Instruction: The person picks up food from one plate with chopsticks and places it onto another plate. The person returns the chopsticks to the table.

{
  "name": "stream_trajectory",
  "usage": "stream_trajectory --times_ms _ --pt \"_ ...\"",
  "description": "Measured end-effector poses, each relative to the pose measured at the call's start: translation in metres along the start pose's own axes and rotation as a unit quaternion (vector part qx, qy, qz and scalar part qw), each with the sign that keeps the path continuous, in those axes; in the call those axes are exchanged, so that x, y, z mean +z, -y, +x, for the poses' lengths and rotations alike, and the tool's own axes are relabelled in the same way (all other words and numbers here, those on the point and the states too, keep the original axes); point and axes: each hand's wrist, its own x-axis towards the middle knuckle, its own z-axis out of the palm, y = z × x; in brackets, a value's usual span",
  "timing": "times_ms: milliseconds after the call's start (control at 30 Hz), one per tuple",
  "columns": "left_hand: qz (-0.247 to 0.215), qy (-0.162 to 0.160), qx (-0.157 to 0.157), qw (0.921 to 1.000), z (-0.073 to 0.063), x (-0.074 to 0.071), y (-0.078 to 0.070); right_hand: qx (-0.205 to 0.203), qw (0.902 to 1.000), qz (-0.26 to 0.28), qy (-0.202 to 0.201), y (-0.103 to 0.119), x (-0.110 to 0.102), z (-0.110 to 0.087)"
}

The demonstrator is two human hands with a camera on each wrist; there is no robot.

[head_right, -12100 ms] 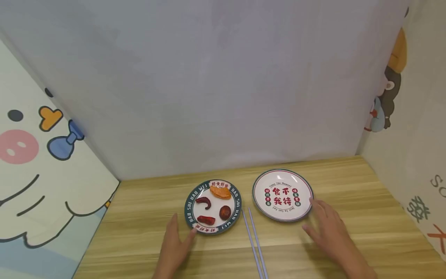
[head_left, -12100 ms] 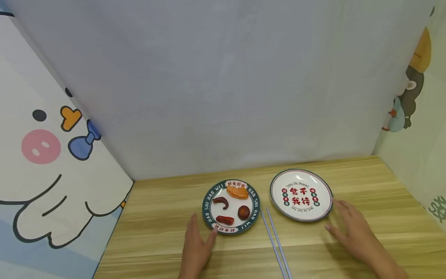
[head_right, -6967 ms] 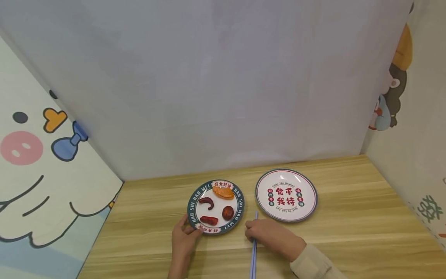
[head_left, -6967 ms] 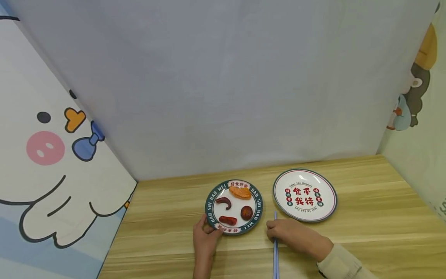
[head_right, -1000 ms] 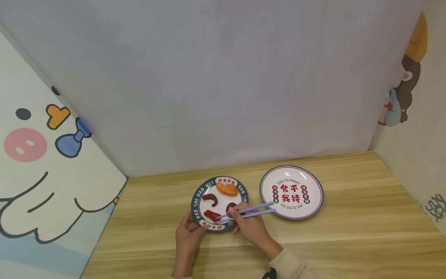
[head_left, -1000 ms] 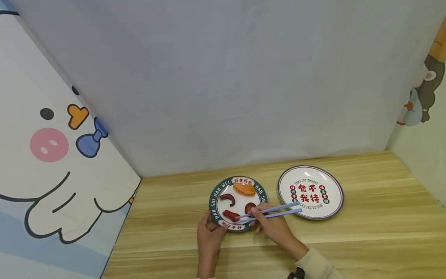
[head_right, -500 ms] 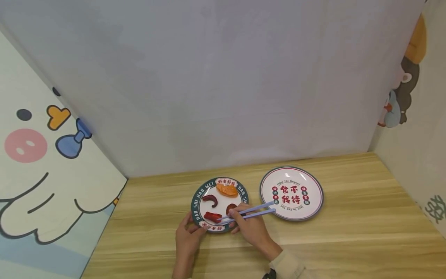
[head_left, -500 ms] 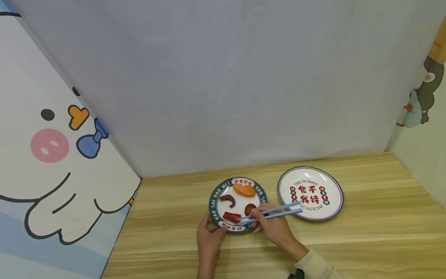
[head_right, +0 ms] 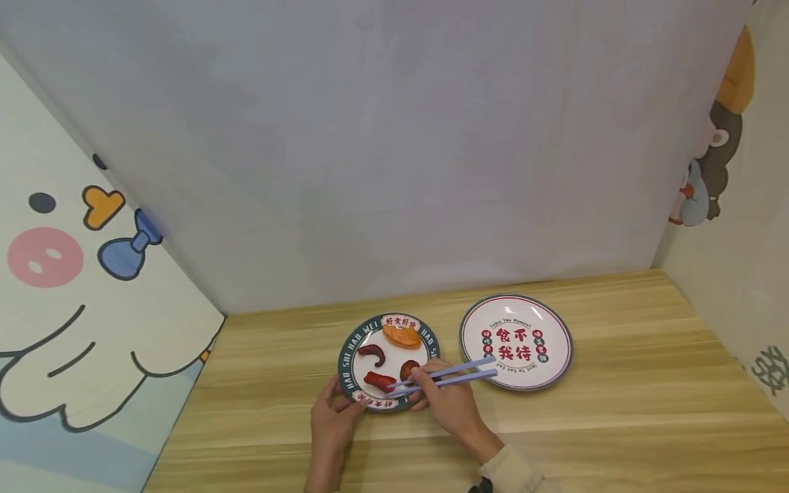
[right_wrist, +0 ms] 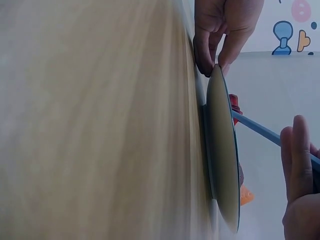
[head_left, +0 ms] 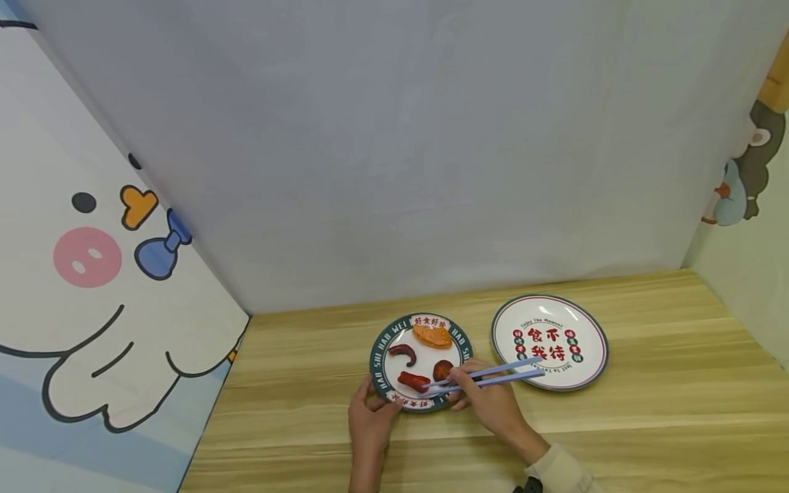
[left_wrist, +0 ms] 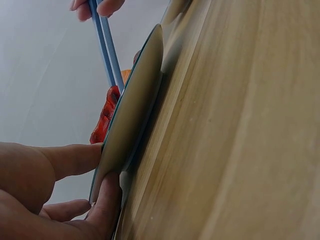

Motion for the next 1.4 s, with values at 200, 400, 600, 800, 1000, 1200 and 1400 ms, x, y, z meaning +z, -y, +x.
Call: stream_trajectory --times_ms 200,400,600,800,1000,1200,1400 --pt "0.002 0.000 0.000 1.0000 0.000 0.000 -0.001 0.017 0.9997 0.011 -0.015 0.002 -0.002 0.000" --pt "-0.002 0.000 0.009 1.0000 0.000 0.001 -0.003 0.040 0.9986 0.015 -0.030 0.004 -0.004 0.001" --pt "-0.001 0.001 0.010 1.0000 0.001 0.002 -0.004 0.045 0.9977 0.021 -0.046 0.006 -0.008 0.003" --pt "0.001 -0.001 0.007 1.0000 0.001 0.002 -0.003 0.039 0.9967 0.039 -0.060 0.007 -0.013 0.002" --pt "0.006 -0.004 0.008 0.9999 0.001 0.001 -0.001 0.042 0.9951 0.057 -0.069 0.011 -0.017 -0.001" --pt "0.020 -0.006 -0.011 0.9997 0.001 0.002 -0.001 0.046 0.9934 0.069 -0.079 0.014 -0.021 -0.003" --pt "0.020 -0.007 -0.011 0.9997 0.000 0.002 -0.002 0.033 0.9934 0.061 -0.091 0.015 -0.026 -0.004"
